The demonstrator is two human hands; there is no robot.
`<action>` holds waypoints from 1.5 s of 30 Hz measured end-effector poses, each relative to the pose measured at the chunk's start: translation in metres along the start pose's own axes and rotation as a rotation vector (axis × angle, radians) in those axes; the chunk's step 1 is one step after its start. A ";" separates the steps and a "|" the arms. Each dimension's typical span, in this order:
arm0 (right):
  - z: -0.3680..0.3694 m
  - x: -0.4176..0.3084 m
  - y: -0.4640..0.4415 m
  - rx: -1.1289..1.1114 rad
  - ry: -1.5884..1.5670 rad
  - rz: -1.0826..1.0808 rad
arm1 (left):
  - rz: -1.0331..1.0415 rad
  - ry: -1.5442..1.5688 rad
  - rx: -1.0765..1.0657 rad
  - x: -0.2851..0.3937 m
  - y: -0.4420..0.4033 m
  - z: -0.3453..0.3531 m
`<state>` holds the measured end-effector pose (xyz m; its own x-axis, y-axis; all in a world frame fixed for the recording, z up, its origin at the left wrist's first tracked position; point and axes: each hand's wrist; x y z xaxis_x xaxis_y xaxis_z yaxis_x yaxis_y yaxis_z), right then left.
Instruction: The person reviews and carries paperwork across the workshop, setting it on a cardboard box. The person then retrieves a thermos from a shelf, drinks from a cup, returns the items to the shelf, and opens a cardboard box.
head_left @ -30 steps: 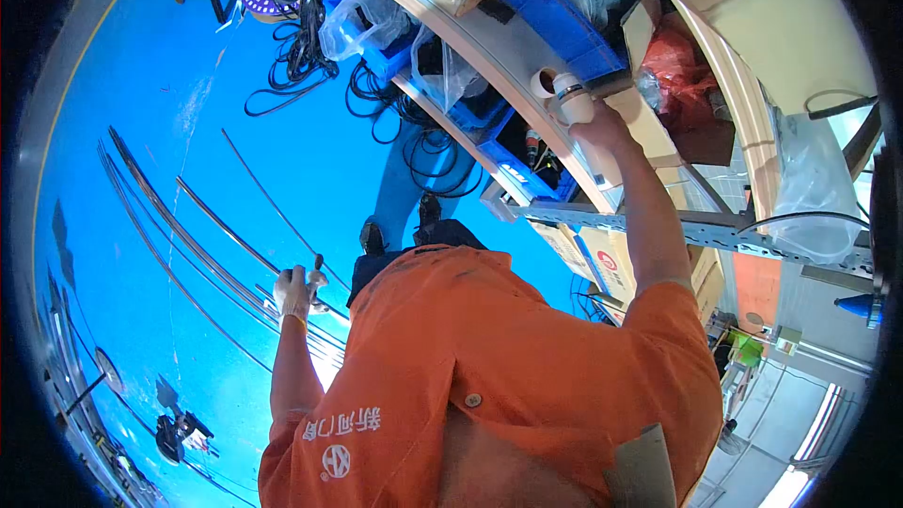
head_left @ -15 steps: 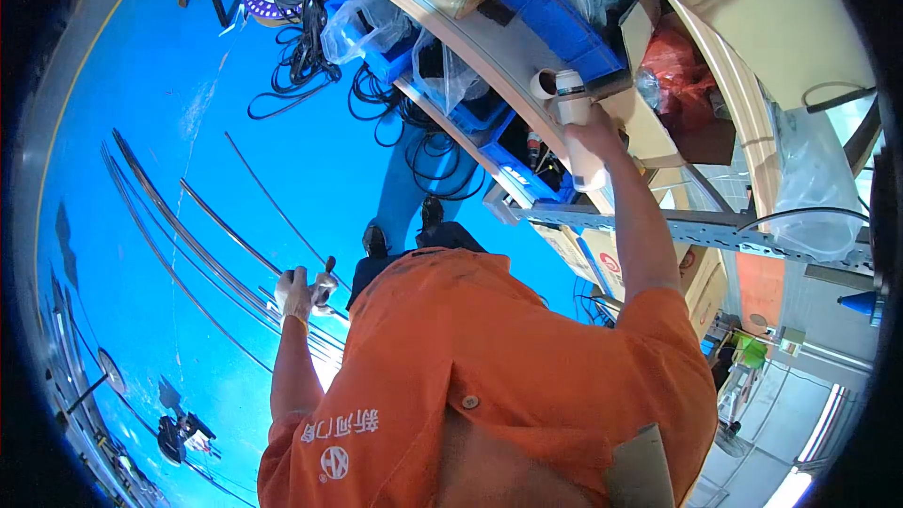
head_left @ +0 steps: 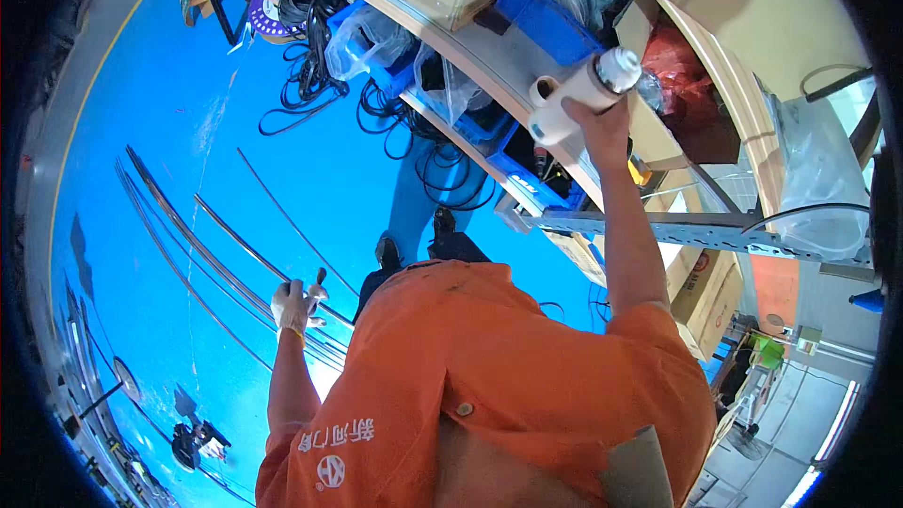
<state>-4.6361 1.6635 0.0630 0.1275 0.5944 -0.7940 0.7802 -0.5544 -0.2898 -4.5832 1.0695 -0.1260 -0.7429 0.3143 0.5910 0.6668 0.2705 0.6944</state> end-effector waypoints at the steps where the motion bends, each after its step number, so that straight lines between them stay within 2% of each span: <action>1: 0.006 -0.007 -0.010 0.003 -0.005 -0.003 | 0.014 -0.011 0.003 -0.001 -0.001 0.000; 3: 0.023 -0.015 -0.035 0.076 0.063 -0.016 | 0.039 -0.031 0.015 -0.004 -0.001 -0.001; 5: 0.049 -0.011 -0.063 0.089 -0.010 -0.155 | 0.084 -0.035 0.047 -0.008 0.002 0.001; 9: 0.104 0.043 -0.108 0.172 0.058 -0.176 | 0.198 -0.051 0.130 -0.012 0.019 0.011; 13: 0.130 0.065 -0.119 0.219 0.221 0.054 | -0.014 0.052 0.102 -0.004 0.051 0.009; 17: 0.130 0.082 -0.131 0.123 0.155 0.105 | -0.024 -0.068 0.130 -0.017 0.065 0.009; 19: 0.116 0.092 -0.127 0.115 0.145 0.129 | -0.012 -0.118 0.118 -0.020 0.061 0.010; 25: 0.072 0.118 -0.069 0.170 0.575 -0.067 | 0.034 -0.177 0.097 -0.023 0.029 0.016; 28: 0.073 0.140 -0.026 0.117 0.742 -0.011 | 0.134 -0.113 0.073 -0.006 0.021 0.027; 34: 0.091 0.165 -0.021 -0.030 0.720 0.096 | 0.082 0.022 0.003 0.038 0.022 0.040; 38: 0.096 0.182 -0.018 0.041 0.662 -0.103 | 0.178 0.031 -0.005 0.038 0.016 0.041; 40: 0.091 0.166 -0.011 0.030 0.602 -0.122 | 0.174 0.032 -0.007 0.029 0.009 0.039; 43: 0.072 0.100 0.016 -0.017 0.431 -0.182 | 0.151 0.037 -0.019 0.006 -0.001 0.035; 45: 0.056 0.035 0.037 -0.184 0.174 -0.029 | 0.146 0.004 -0.036 -0.006 -0.008 0.033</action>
<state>-4.6368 1.6310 -0.0055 0.1945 0.7084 -0.6785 0.8815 -0.4296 -0.1959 -4.5821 1.0956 -0.1480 -0.6381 0.3440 0.6888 0.7657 0.1895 0.6147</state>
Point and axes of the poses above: each hand's wrist, its own y-axis away from the middle knuckle, its own z-axis out of the palm, x = y × z, and after that the axes turned 8 degrees about y, right-handed
